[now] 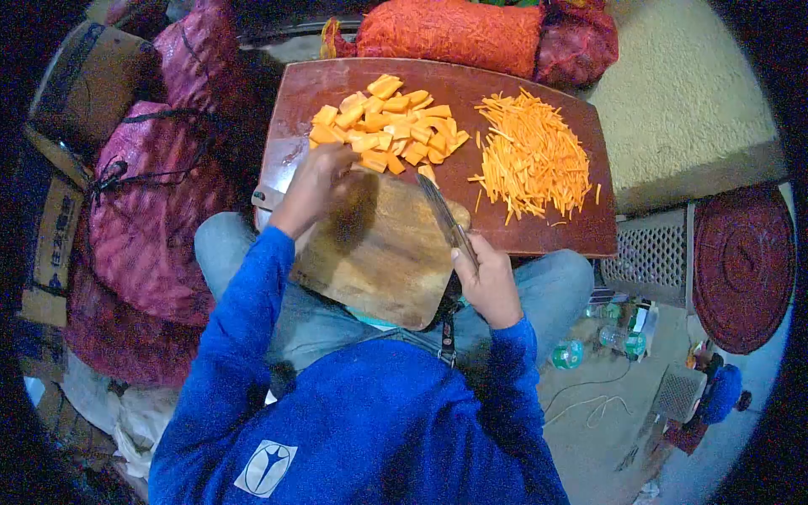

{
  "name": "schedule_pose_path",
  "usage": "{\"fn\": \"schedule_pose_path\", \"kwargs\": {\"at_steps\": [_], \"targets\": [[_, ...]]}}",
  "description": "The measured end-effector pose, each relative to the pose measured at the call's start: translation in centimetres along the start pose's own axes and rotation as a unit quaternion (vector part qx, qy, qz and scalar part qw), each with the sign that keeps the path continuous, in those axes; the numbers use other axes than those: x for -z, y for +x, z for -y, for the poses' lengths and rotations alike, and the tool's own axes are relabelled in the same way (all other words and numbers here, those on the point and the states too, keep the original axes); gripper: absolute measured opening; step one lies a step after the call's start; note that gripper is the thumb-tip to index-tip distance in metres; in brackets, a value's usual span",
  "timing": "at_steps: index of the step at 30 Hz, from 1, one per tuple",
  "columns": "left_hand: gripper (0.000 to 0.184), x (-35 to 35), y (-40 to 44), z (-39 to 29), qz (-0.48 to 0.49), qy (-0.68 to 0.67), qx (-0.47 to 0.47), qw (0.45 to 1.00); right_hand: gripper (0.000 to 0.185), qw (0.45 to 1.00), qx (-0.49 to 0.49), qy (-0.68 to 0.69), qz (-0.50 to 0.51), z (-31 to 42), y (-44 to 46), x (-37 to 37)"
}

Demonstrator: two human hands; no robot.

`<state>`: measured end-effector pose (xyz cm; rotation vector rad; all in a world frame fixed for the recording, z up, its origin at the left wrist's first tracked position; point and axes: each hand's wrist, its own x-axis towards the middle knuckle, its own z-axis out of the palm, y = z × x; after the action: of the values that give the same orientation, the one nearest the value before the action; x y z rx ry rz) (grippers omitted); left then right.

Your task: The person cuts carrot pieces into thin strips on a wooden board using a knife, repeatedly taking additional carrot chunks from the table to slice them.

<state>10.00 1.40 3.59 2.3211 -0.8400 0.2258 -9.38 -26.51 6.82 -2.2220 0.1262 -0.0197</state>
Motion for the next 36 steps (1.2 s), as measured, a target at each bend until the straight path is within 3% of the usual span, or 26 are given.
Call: {"fn": "schedule_pose_path", "kwargs": {"at_steps": [3,5,14,17,19,23,25,27,30,36], "targets": [[0.035,-0.9,3.3,0.8,0.008,0.059,-0.035,0.998,0.023,0.998,0.052,-0.034,-0.002,0.1,-0.2,-0.5],[0.042,-3.0,5.5,2.2,0.022,0.092,-0.048,0.994,0.023,0.999,0.038,-0.018,0.003,0.4,-0.4,-1.0],[0.026,-7.4,8.8,2.5,0.051,0.155,-0.08,0.983,0.018,1.0,0.008,0.023,-0.007,-0.2,-0.3,-0.7],[0.024,-6.8,8.4,2.9,0.027,0.146,-0.105,0.983,0.018,0.999,0.026,0.023,-0.018,-0.5,-0.3,-0.9],[0.023,-6.3,7.2,2.5,-0.049,0.072,-0.14,0.986,0.018,0.999,0.039,0.022,-0.027,-0.2,-0.2,-0.8],[0.027,-4.8,3.5,-0.9,-0.115,-0.05,-0.117,0.985,0.02,1.0,0.018,0.002,-0.012,-0.3,-0.4,-0.7],[0.033,-3.6,-0.1,-3.6,-0.053,-0.035,-0.161,0.985,0.02,0.999,0.03,0.015,-0.013,0.0,-0.3,-0.8],[0.038,-2.5,-3.7,-5.3,0.085,0.05,-0.204,0.974,0.021,1.0,0.022,0.011,-0.005,0.2,-0.5,-1.0],[0.038,-0.8,-7.6,-6.6,0.132,0.032,-0.204,0.97,0.023,1.0,0.029,-0.006,0.007,0.4,-0.9,-1.5],[0.039,-1.4,-10.7,-6.1,0.08,0.09,-0.121,0.985,0.032,0.997,0.048,-0.03,0.061,2.2,-2.3,-1.4]]}}
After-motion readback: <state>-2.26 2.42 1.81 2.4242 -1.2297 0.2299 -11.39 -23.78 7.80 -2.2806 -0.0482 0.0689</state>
